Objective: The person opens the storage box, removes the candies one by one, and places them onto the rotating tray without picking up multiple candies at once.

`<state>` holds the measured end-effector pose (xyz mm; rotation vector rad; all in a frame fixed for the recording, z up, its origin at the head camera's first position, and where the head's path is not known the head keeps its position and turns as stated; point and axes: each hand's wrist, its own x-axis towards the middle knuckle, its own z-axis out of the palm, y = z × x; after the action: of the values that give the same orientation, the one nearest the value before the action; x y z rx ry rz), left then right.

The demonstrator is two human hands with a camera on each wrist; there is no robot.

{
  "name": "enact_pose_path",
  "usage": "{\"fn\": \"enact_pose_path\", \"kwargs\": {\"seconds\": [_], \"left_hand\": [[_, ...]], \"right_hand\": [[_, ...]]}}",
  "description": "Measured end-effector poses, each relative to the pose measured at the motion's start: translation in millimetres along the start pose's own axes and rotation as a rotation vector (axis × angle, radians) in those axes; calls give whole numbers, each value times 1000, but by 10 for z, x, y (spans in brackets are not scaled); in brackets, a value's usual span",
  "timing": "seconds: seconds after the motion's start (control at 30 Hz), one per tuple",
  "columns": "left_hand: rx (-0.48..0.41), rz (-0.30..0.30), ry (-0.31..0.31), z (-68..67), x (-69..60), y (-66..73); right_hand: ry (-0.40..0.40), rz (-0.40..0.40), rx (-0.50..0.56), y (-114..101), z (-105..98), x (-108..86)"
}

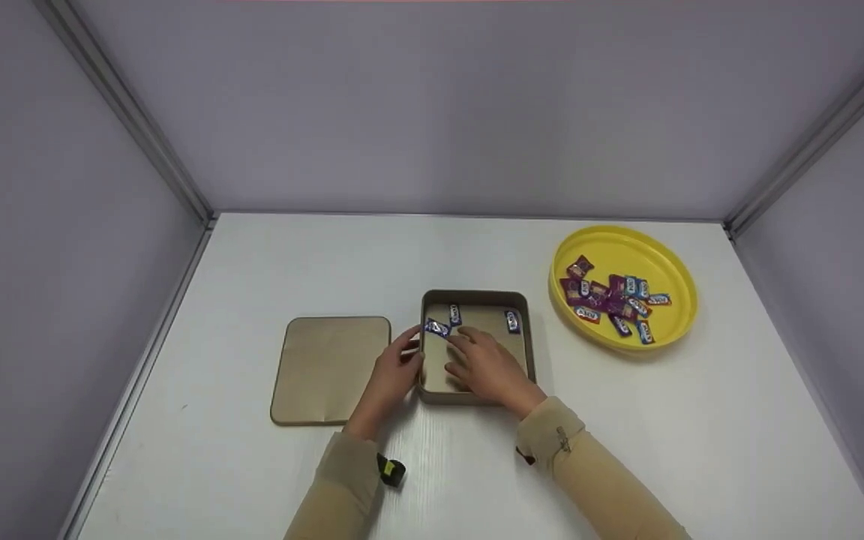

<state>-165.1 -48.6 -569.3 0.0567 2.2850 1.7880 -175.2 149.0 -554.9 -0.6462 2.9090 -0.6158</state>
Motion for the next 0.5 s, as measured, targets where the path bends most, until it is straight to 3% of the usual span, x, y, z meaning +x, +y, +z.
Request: {"fn": "enact_pose_path", "kwargs": {"seconds": [0.23,0.5], "left_hand": [[3,11,-6,-6,-11,6],[16,13,4,-1,6,3]], "right_hand": [[-70,-34,-41,-100,35,95],[-143,-80,-165,-111,45,118]]}}
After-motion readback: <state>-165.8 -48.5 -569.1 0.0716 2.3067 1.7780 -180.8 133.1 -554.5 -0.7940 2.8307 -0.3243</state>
